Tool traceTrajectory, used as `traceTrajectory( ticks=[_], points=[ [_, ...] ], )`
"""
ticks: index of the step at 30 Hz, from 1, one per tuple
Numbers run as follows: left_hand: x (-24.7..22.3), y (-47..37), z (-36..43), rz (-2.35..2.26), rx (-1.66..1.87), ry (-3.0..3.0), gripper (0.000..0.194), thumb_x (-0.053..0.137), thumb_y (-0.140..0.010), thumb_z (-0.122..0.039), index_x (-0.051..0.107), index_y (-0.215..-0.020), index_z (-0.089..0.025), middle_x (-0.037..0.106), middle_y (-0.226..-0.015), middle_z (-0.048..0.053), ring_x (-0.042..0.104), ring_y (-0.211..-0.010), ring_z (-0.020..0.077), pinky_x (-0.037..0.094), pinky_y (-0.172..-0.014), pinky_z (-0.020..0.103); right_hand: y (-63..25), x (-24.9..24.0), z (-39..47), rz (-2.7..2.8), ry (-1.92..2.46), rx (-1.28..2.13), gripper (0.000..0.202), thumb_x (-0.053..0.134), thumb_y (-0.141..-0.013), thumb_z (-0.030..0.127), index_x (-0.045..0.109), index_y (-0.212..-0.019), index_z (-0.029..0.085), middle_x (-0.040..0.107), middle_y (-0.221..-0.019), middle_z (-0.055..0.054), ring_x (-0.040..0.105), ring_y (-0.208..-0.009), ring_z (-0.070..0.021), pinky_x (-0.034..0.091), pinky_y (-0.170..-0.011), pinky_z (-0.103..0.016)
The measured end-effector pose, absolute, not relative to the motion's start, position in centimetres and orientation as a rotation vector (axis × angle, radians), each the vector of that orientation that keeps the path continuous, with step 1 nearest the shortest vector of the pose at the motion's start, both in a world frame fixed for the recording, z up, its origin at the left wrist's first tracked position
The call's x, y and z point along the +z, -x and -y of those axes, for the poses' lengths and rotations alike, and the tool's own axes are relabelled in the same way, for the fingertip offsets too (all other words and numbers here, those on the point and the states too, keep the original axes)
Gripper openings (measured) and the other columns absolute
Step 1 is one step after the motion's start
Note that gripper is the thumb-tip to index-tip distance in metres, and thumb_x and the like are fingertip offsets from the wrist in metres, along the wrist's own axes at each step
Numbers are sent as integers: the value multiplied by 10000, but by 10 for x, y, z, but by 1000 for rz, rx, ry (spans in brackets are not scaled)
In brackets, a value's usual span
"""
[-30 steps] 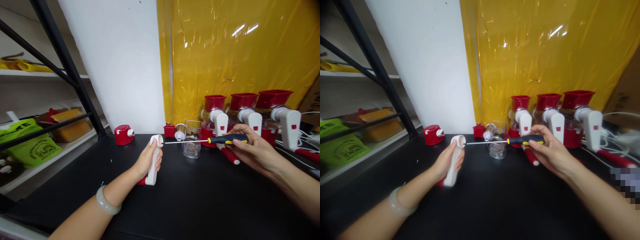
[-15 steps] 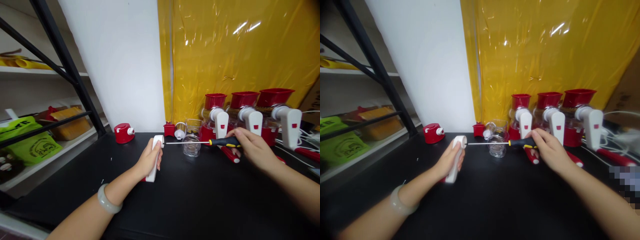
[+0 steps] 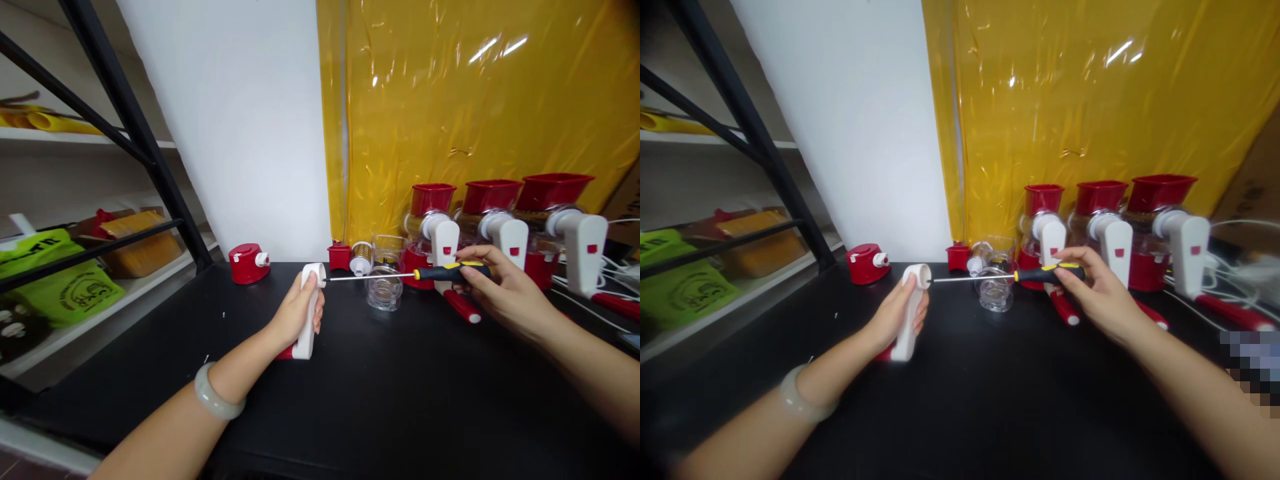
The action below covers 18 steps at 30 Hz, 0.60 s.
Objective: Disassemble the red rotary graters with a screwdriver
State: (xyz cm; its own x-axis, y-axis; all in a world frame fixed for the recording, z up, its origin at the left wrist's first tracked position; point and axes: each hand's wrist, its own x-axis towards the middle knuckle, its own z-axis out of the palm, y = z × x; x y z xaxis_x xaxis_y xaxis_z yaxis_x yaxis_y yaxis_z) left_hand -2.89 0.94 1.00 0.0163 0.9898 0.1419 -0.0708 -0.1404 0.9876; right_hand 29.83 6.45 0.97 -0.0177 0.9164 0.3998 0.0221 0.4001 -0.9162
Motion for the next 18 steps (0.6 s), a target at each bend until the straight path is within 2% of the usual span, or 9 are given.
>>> traceTrajectory(
  ticks=[5, 8, 14, 16, 18],
  points=[
    [11, 28, -9, -1053, 1307, -1242, 458, 536, -857, -661, 393, -923, -231, 453, -576, -90, 381, -380, 75, 400, -344, 198, -299, 8, -66, 1353, 823, 1080, 408, 817, -733, 398, 645, -1089, 299, 629, -850, 26, 593, -652, -85, 509, -556, -152],
    [11, 28, -9, -1044, 1288, -1218, 456, 532, -861, -658, 400, -918, -225, 448, -565, -87, 376, -379, 75, 396, -346, 196, -298, 12, -65, 1273, 754, 1192, 435, 863, -676, 340, 665, -1058, 273, 648, -874, 13, 611, -713, -92, 559, -689, -180],
    [10, 27, -9, -1047, 1246, -1193, 469, 529, -853, -672, 395, -889, -223, 449, -558, -82, 376, -369, 78, 382, -333, 201, -295, 18, -60, 1223, 752, 1277, 444, 878, -636, 305, 651, -1017, 279, 662, -862, 15, 645, -779, -121, 566, -779, -219],
    [9, 26, -9, -1055, 1234, -1201, 471, 528, -851, -676, 392, -889, -226, 444, -555, -87, 369, -361, 75, 377, -327, 199, -295, 18, -60, 1270, 743, 1194, 371, 846, -675, 365, 649, -978, 281, 663, -867, 15, 650, -781, -136, 566, -761, -237],
    [7, 26, -9, -1075, 1229, -1224, 471, 529, -850, -677, 386, -890, -230, 444, -558, -93, 369, -358, 73, 386, -326, 199, -296, 18, -61, 1342, 784, 1026, 309, 736, -774, 512, 650, -950, 273, 668, -842, 0, 652, -754, -156, 561, -709, -262]
  ],
)
